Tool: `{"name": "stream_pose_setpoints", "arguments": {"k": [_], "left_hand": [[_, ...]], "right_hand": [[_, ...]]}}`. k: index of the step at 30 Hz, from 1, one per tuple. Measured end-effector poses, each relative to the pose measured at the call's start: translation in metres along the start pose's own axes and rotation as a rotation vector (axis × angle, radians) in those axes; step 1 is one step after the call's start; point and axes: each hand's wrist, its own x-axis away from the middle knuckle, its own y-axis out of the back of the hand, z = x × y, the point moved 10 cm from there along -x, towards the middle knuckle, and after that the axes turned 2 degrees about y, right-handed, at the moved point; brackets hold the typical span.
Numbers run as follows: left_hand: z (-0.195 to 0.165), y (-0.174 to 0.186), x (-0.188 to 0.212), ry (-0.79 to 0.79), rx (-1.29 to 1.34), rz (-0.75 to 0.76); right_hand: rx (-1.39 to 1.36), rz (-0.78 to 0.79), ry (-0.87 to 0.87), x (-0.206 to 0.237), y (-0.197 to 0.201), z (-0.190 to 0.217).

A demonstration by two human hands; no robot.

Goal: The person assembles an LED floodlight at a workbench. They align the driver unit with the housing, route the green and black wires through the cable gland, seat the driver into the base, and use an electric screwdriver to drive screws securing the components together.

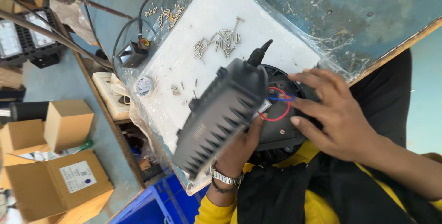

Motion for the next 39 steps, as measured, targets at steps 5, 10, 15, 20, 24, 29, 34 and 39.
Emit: {"name": "stream_pose_setpoints", "arguments": {"k": [5, 10, 15, 20, 24, 29, 34, 39], "left_hand": [[0.014, -0.010, 0.019, -0.003, 0.023, 0.041], [0.022, -0.012, 0.034, -0.012, 0.019, 0.083], [0.022, -0.015, 0.038, -0.020, 0.014, 0.118], [0.019, -0.015, 0.041, -0.014, 0.028, 0.135], [0.020, -0.015, 0.042, -0.016, 0.035, 0.133], [0.015, -0.017, 0.039, -0.039, 0.051, 0.116], [0.002, -0.016, 0.028, -0.018, 0.096, 0.105], [0.000, 0.002, 0.023, 0.212, 0.225, 0.218]], "right_hand": [[-0.097, 0.078, 0.010, -0.016, -0.009, 0.003], [-0.285, 0.046, -0.048, -0.007, -0.013, -0.012], [-0.437, 0.027, -0.047, -0.007, -0.022, -0.027], [-0.440, 0.020, -0.018, -0.013, -0.023, -0.028], [-0.391, -0.009, 0.009, -0.014, -0.024, -0.023], [-0.295, 0.018, 0.051, -0.014, -0.021, -0.014], [-0.212, 0.078, 0.068, -0.015, -0.014, -0.006], [-0.146, 0.121, 0.063, -0.017, -0.007, 0.002]]}}
